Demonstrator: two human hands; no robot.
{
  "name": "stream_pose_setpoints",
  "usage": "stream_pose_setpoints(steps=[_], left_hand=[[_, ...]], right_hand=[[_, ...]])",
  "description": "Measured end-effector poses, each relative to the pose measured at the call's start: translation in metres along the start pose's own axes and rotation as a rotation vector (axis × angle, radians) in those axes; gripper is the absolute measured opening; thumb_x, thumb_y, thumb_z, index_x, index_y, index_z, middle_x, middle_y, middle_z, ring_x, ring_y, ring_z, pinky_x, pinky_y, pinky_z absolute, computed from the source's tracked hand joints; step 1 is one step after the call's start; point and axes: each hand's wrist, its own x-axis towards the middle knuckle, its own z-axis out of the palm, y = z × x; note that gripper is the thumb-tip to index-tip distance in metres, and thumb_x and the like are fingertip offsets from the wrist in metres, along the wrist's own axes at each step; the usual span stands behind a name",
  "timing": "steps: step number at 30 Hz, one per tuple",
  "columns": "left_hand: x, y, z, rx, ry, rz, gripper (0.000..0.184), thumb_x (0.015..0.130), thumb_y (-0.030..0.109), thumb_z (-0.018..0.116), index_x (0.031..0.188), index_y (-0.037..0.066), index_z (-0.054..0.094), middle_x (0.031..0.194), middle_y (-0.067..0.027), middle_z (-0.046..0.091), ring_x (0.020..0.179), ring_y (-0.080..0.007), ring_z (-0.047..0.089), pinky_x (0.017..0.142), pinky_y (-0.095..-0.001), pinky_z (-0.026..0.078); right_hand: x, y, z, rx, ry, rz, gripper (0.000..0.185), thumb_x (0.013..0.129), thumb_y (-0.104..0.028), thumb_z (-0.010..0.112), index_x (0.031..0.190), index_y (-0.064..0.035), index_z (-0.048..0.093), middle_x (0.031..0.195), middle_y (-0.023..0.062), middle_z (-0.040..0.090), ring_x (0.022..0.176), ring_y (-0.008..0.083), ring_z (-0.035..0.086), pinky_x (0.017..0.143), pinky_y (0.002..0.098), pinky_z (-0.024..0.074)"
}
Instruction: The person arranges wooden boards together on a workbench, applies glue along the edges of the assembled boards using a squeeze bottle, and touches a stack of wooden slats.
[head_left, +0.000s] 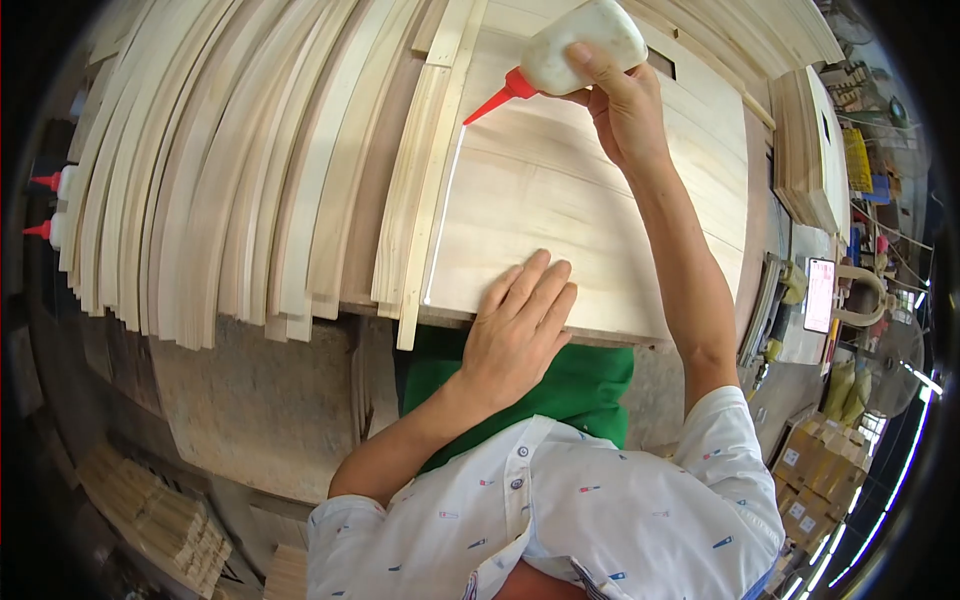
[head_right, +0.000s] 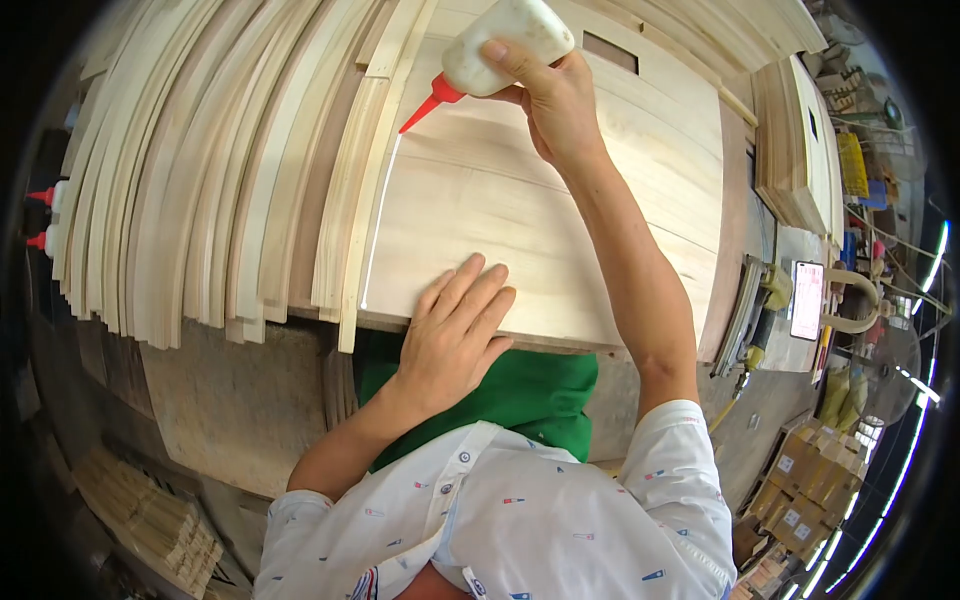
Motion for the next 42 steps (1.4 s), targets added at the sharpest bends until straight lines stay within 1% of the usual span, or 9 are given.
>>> stream_pose_setpoints(steps=[7,10,13,15,19,21,27,34,42], left_hand=[[0.002,0.001,0.000,-0.001,-0.008,-0.014,0.052,0.069,0.018,0.075,0.117,0.003,0.059,0.133,-0.0116,0.050,0.129,-0.0302,0.041,0.104,-0.0429,0.032],[0.002,0.001,0.000,0.001,-0.008,-0.027,0.053,0.069,0.018,0.076,0.117,0.003,0.059,0.133,-0.0111,0.051,0.129,-0.0296,0.041,0.103,-0.0427,0.033],[0.003,0.002,0.000,-0.007,-0.015,-0.039,0.053,0.068,0.018,0.076,0.117,0.004,0.059,0.132,-0.0107,0.051,0.129,-0.0291,0.042,0.103,-0.0426,0.033],[0.004,0.002,0.000,-0.005,-0.021,-0.040,0.054,0.068,0.017,0.076,0.117,0.004,0.059,0.133,-0.0105,0.051,0.129,-0.0288,0.041,0.103,-0.0425,0.033],[0.003,0.001,0.001,-0.006,-0.024,-0.051,0.054,0.067,0.017,0.077,0.117,0.005,0.060,0.133,-0.0097,0.051,0.129,-0.0281,0.042,0.103,-0.0420,0.033],[0.004,0.001,0.001,-0.005,-0.025,-0.053,0.054,0.067,0.017,0.077,0.117,0.005,0.061,0.132,-0.0096,0.052,0.129,-0.0281,0.042,0.102,-0.0420,0.033],[0.006,0.003,-0.001,0.002,-0.039,-0.065,0.053,0.067,0.018,0.076,0.117,0.005,0.061,0.132,-0.0096,0.053,0.128,-0.0282,0.043,0.101,-0.0423,0.034],[0.008,0.004,-0.005,-0.010,-0.049,-0.064,0.050,0.071,0.017,0.074,0.117,0.004,0.061,0.133,-0.0108,0.053,0.127,-0.0297,0.045,0.101,-0.0424,0.034],[0.010,0.004,-0.005,-0.003,-0.072,-0.077,0.049,0.072,0.018,0.074,0.118,0.005,0.061,0.132,-0.0107,0.053,0.126,-0.0300,0.046,0.101,-0.0426,0.034]], right_hand=[[0.031,0.001,-0.010,-0.018,0.031,-0.032,0.038,0.085,-0.015,0.068,0.115,0.0024,0.053,0.106,0.0123,0.062,0.098,0.0257,0.063,0.079,0.0408,0.0586],[0.045,0.002,-0.015,-0.058,0.021,-0.034,0.046,0.085,-0.021,0.069,0.119,0.0040,0.050,0.112,0.0136,0.057,0.105,0.0254,0.059,0.086,0.0455,0.0565],[0.059,0.000,-0.013,-0.054,0.065,-0.072,0.043,0.084,-0.021,0.069,0.117,0.0025,0.053,0.108,0.0124,0.060,0.099,0.0246,0.062,0.078,0.0419,0.0591],[0.067,-0.008,-0.008,-0.034,0.173,0.011,0.031,0.084,-0.012,0.065,0.111,0.0014,0.058,0.100,0.0111,0.065,0.095,0.0218,0.064,0.077,0.0362,0.0556],[0.092,-0.002,-0.019,-0.050,0.123,-0.029,0.039,0.085,-0.012,0.065,0.120,-0.0009,0.051,0.105,0.0124,0.063,0.097,0.0258,0.064,0.076,0.0424,0.0584],[0.098,-0.007,-0.015,-0.055,0.223,-0.020,0.038,0.085,-0.012,0.065,0.118,0.0002,0.052,0.105,0.0128,0.063,0.094,0.0251,0.065,0.075,0.0415,0.0584],[0.128,0.007,-0.038,-0.056,0.171,-0.040,0.037,0.084,-0.012,0.066,0.117,0.0007,0.054,0.106,0.0135,0.064,0.093,0.0256,0.066,0.074,0.0405,0.0586],[0.154,0.005,-0.040,-0.072,0.266,-0.090,0.037,0.084,-0.012,0.067,0.116,0.0014,0.054,0.106,0.0136,0.064,0.093,0.0255,0.066,0.073,0.0402,0.0587],[0.189,0.014,-0.050,-0.054,0.377,-0.200,0.036,0.081,-0.010,0.067,0.114,-0.0018,0.055,0.100,0.0085,0.064,0.089,0.0207,0.065,0.070,0.0347,0.0563]])
